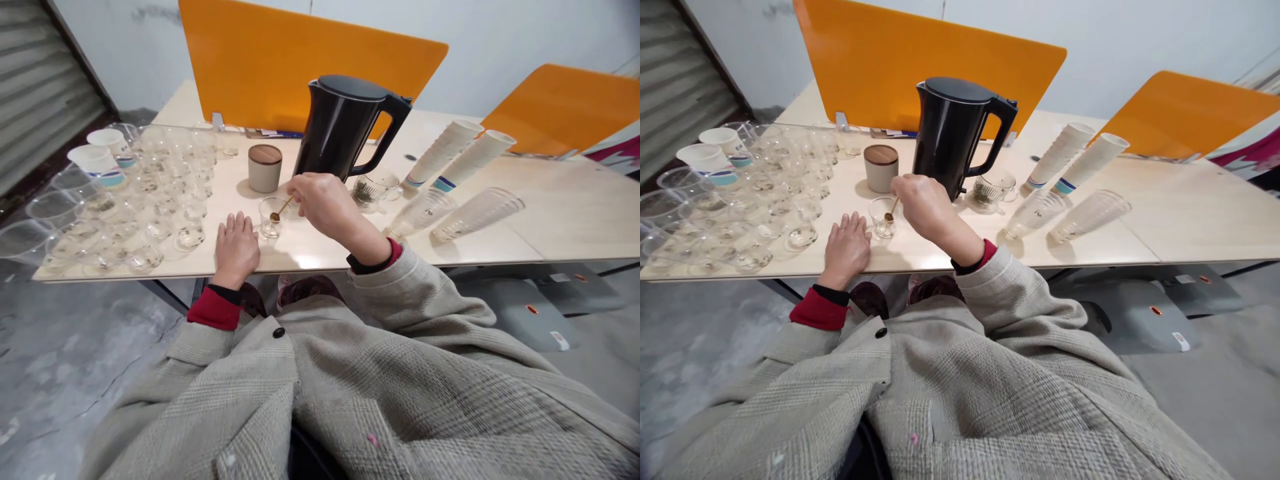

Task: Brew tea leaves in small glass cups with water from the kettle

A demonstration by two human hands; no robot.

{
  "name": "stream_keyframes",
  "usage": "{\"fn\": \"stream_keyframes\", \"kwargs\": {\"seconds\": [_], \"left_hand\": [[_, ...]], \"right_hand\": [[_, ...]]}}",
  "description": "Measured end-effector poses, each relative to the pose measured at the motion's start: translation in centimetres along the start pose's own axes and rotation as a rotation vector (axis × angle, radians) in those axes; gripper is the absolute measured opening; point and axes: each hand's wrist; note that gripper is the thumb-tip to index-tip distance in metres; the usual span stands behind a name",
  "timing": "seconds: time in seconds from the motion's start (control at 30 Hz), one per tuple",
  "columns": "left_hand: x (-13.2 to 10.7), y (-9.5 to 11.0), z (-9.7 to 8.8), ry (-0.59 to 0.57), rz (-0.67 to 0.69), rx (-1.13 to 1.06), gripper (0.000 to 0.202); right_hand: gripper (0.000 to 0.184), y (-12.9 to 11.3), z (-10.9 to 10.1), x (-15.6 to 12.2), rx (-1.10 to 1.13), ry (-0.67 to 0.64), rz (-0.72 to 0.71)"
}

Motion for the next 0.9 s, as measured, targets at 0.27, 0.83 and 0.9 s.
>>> {"fn": "stream_keyframes", "kwargs": {"seconds": [0.27, 0.83, 0.9], "left_hand": [[0.0, 0.0, -0.1, 0.001, -0.005, -0.003, 0.061], [-0.1, 0.2, -0.4, -0.013, -0.006, 0.033, 0.061], [-0.1, 0.2, -0.4, -0.016, -0.008, 0.029, 0.061]], "right_hand": [[0.033, -0.1, 0.2, 0.5, -0.026, 0.010, 0.017], [0.022, 3.3, -4.4, -4.1, 0.353, 0.490, 0.168], [0.022, 4.2, -5.6, -5.7, 0.294, 0.617, 0.219]]}}
Point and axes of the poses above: each hand's wrist, its own x-axis towards the middle knuckle, its own z-axis out of the palm, y = z × x, and after that the axes turned 2 degrees about -z, right-handed
